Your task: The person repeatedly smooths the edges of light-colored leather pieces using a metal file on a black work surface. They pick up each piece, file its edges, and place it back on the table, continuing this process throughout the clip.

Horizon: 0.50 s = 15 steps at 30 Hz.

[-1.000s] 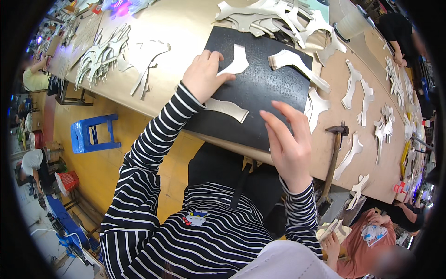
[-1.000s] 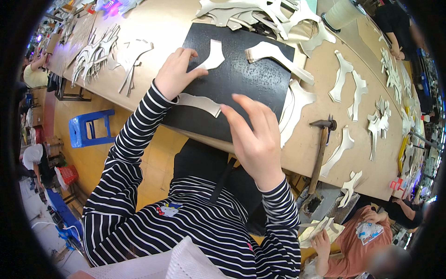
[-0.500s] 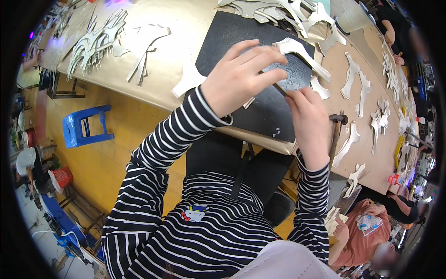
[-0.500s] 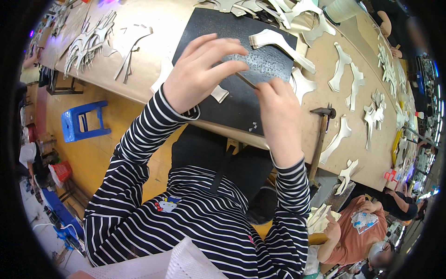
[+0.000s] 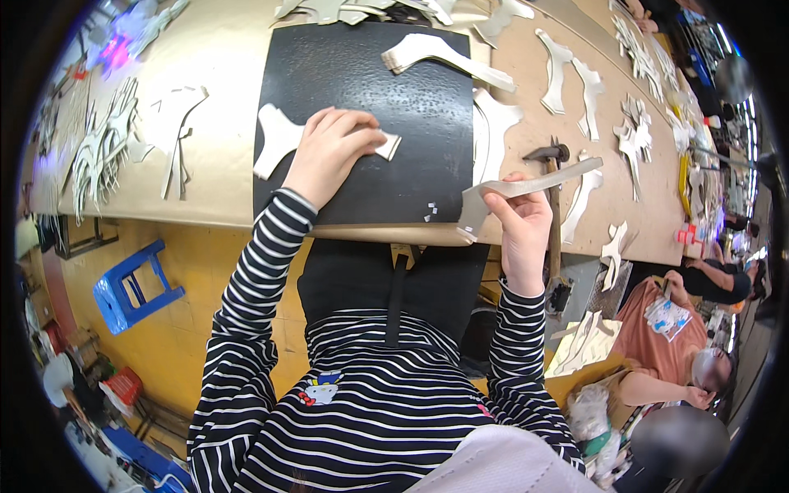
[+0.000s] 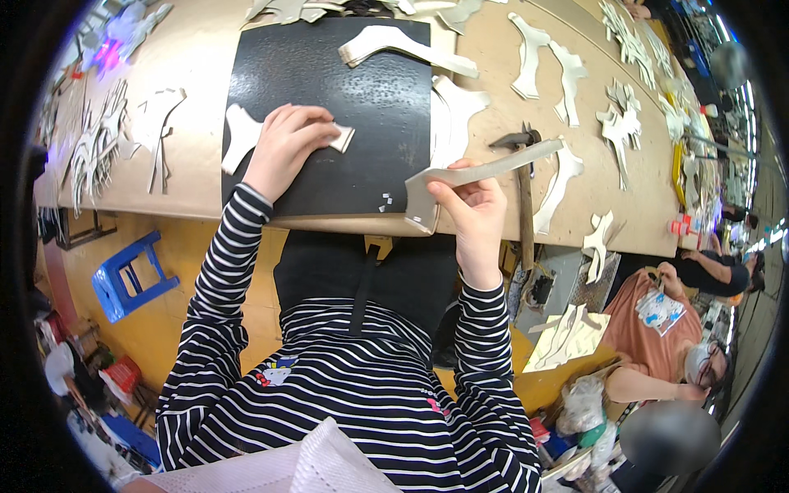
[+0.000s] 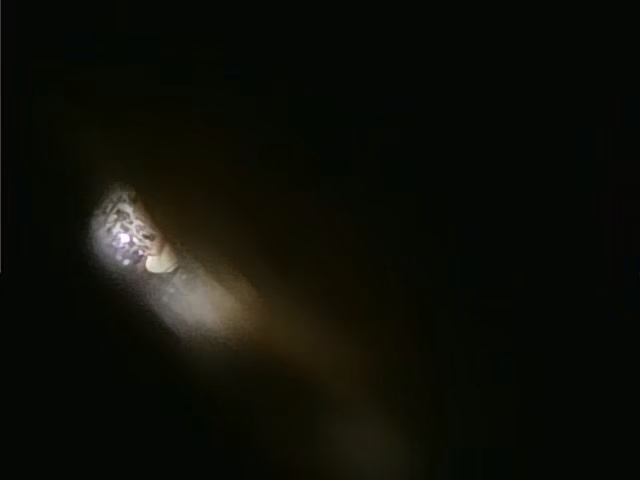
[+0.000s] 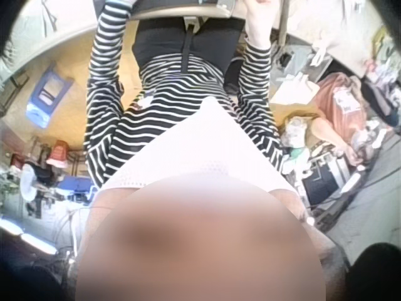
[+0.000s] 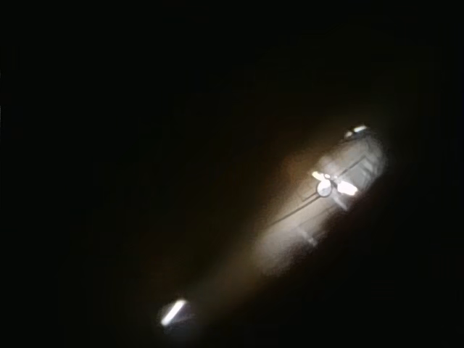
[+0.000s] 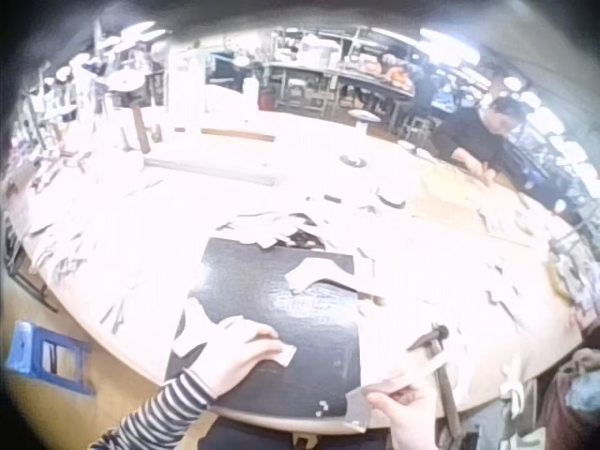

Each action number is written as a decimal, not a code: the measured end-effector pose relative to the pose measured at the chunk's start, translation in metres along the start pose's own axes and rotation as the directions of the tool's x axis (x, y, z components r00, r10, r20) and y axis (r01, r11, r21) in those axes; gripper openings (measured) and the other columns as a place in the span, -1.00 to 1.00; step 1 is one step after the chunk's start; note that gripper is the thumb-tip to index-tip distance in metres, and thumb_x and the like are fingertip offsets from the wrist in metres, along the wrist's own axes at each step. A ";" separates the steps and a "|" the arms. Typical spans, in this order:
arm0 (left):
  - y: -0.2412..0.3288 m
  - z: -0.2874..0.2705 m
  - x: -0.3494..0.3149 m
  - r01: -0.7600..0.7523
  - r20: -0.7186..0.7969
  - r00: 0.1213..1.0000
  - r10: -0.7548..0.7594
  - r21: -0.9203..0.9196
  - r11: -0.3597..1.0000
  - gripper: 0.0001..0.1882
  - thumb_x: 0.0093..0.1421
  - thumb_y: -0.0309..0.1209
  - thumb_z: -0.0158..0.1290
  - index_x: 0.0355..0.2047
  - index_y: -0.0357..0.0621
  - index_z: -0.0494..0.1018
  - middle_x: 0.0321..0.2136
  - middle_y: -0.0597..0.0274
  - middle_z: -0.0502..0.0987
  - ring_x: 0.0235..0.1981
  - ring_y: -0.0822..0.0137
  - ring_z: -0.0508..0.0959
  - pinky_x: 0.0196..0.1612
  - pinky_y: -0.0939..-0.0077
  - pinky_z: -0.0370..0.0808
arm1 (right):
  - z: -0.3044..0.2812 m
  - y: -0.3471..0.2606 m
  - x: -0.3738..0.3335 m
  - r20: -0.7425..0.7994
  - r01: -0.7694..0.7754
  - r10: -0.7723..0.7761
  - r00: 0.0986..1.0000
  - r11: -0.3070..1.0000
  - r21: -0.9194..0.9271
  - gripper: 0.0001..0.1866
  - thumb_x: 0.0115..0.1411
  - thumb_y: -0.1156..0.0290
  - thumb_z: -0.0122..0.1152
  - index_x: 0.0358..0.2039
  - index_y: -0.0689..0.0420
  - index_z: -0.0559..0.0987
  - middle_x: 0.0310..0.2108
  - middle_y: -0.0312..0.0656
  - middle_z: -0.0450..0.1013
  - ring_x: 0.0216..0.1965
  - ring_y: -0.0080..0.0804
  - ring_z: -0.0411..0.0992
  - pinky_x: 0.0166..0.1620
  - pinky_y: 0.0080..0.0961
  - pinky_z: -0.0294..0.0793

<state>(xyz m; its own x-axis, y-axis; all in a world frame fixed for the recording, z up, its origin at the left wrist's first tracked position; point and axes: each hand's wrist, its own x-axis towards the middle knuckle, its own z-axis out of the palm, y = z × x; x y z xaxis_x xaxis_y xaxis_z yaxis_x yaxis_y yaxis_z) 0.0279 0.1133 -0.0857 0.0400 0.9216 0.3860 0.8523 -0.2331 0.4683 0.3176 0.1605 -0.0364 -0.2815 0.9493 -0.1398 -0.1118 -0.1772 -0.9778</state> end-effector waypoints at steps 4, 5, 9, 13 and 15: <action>0.042 -0.001 0.025 -0.012 -0.107 0.994 0.005 -0.057 0.998 -0.76 0.11 -0.43 0.23 -0.18 -0.10 0.61 -0.04 0.16 0.56 0.03 0.11 0.51 0.14 0.23 0.40 | 0.011 -0.007 -0.003 0.003 0.002 -0.002 1.000 1.000 0.016 -0.70 0.13 0.68 0.38 -0.13 0.23 0.52 -0.26 -0.22 0.58 -0.26 -0.54 0.54 -0.12 -0.61 0.52; 0.057 -0.003 0.023 0.046 -0.047 0.997 -0.064 -0.324 0.945 -0.73 0.15 -0.44 0.22 -0.12 -0.14 0.60 -0.03 0.09 0.57 0.01 0.09 0.54 0.07 0.29 0.46 | 0.013 -0.007 -0.004 0.013 0.012 -0.013 1.000 1.000 0.024 -0.70 0.13 0.68 0.38 -0.14 0.24 0.52 -0.26 -0.21 0.58 -0.26 -0.54 0.54 -0.13 -0.61 0.51; 0.100 -0.005 0.005 0.419 0.272 0.901 -0.337 -0.743 0.522 -0.82 0.18 -0.47 0.24 -0.22 -0.26 0.65 -0.37 0.12 0.67 -0.36 0.40 0.66 -0.26 0.52 0.55 | 0.024 -0.003 -0.005 0.051 0.065 -0.065 0.997 0.998 -0.003 -0.74 0.12 0.67 0.40 -0.18 0.26 0.55 -0.25 -0.21 0.58 -0.25 -0.55 0.53 -0.16 -0.62 0.51; 0.100 -0.006 -0.004 0.577 0.324 0.773 -0.545 -0.716 0.393 -0.83 0.16 -0.49 0.26 -0.24 -0.30 0.66 -0.44 0.15 0.69 -0.42 0.50 0.65 -0.31 0.61 0.55 | 0.035 -0.002 -0.002 0.137 0.126 -0.086 0.987 0.943 -0.309 -0.79 0.10 0.63 0.42 -0.23 0.31 0.63 -0.31 -0.25 0.60 -0.29 -0.57 0.54 -0.18 -0.61 0.51; 0.093 -0.004 -0.006 0.577 0.297 0.758 -0.581 -0.720 0.386 -0.82 0.16 -0.49 0.26 -0.23 -0.30 0.66 -0.43 0.14 0.70 -0.42 0.49 0.65 -0.32 0.63 0.56 | 0.041 -0.001 0.004 0.204 0.188 -0.106 0.973 0.880 -0.435 -0.79 0.10 0.60 0.43 -0.22 0.29 0.66 -0.35 -0.24 0.61 -0.32 -0.59 0.55 -0.21 -0.62 0.52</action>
<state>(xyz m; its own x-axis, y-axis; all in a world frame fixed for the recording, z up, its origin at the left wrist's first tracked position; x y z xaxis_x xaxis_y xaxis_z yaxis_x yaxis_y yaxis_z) 0.1050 0.0850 -0.0409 -0.3095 0.9262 -0.2154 -0.0233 0.2190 0.9754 0.2778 0.1537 -0.0293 -0.4569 0.8895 -0.0003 0.2637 0.1351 -0.9551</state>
